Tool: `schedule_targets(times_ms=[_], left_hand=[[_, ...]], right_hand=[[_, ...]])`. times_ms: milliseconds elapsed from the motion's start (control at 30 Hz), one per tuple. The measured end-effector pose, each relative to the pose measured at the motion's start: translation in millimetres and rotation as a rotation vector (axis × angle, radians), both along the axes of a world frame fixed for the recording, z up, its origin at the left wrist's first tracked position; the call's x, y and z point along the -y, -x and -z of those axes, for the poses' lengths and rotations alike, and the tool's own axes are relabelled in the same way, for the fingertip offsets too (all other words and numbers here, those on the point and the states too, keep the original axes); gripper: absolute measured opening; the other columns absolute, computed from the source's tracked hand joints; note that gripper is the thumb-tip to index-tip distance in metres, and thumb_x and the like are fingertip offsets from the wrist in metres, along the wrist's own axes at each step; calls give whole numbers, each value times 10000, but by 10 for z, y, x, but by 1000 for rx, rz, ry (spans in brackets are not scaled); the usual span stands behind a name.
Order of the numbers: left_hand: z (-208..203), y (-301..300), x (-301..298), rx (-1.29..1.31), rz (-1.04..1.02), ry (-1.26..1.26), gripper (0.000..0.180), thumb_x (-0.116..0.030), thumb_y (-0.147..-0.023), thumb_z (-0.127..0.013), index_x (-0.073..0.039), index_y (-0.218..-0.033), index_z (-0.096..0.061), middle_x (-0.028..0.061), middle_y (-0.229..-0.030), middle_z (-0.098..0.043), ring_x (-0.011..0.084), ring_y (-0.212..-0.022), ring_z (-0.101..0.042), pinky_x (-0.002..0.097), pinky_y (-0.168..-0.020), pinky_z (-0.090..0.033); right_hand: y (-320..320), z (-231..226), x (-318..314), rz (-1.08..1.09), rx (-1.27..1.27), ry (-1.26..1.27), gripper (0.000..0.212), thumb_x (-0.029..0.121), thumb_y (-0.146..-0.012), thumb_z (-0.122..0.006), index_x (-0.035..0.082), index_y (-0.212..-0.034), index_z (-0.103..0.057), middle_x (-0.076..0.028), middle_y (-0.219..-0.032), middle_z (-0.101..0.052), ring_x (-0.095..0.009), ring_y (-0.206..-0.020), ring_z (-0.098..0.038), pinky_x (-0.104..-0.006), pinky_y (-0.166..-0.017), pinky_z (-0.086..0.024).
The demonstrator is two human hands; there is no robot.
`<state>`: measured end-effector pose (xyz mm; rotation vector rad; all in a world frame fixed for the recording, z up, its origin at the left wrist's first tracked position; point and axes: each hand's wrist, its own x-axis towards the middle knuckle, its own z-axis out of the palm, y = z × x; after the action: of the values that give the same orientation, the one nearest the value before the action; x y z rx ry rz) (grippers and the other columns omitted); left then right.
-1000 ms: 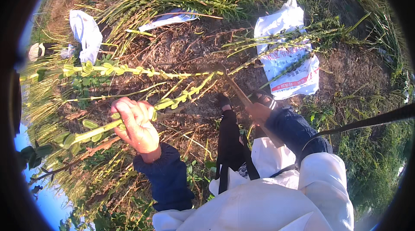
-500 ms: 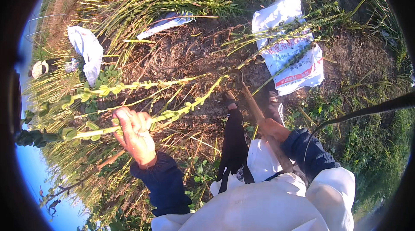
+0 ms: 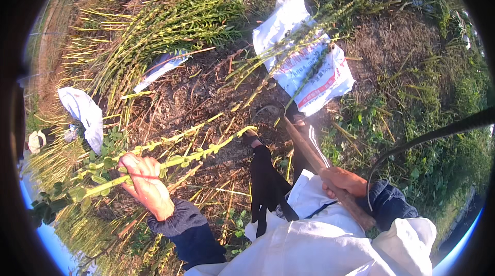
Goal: The person harvests sesame plants in a field by stripping seeds from the stalks and cutting the stalks at the base using a sickle.
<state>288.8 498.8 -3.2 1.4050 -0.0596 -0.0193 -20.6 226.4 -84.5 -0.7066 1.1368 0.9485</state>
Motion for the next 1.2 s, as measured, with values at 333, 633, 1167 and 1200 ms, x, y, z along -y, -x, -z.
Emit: schedule_targets(times_ms=[333, 633, 1167, 1200], left_hand=[[763, -89, 2660, -129, 622, -372, 248, -273, -952, -535, -77, -804, -502, -73, -563, -332, 21, -442, -301, 199, -395, -270], [2259, 683, 4383, 203, 595, -1042, 604, -257, -719, -703, -84, -1216, -406, 200, -1134, -565, 374, -1012, -570, 429, -873, -457], [562, 1442, -512, -159, -743, -706, 673, -185, -888, -616, -13, -1395, -207, 181, -1374, -334, 266, -1298, -318, 375, -1068, -304], [404, 1257, -555, -63, -772, -722, 668, -191, -893, -607, -11, -1396, -206, 186, -1376, -332, 268, -1303, -311, 385, -1069, -297]], right_hand=[[1193, -345, 385, 294, -57, 382, 333, 339, -960, -471, 11, -1017, -468, -44, -724, -526, -121, -513, -518, -256, -483, -463], [1837, -364, 442, 521, -104, 488, 304, 375, -962, -464, 77, -912, -442, -25, -624, -476, -123, -419, -471, -253, -371, -403], [-270, 291, 601, -350, 332, 151, 289, 197, -875, -558, -15, -1040, -451, -49, -668, -496, -130, -455, -518, -276, -406, -425], [-393, 405, 448, -363, 373, 106, 294, 209, -876, -559, -14, -1035, -451, -49, -676, -495, -127, -456, -516, -273, -412, -426]])
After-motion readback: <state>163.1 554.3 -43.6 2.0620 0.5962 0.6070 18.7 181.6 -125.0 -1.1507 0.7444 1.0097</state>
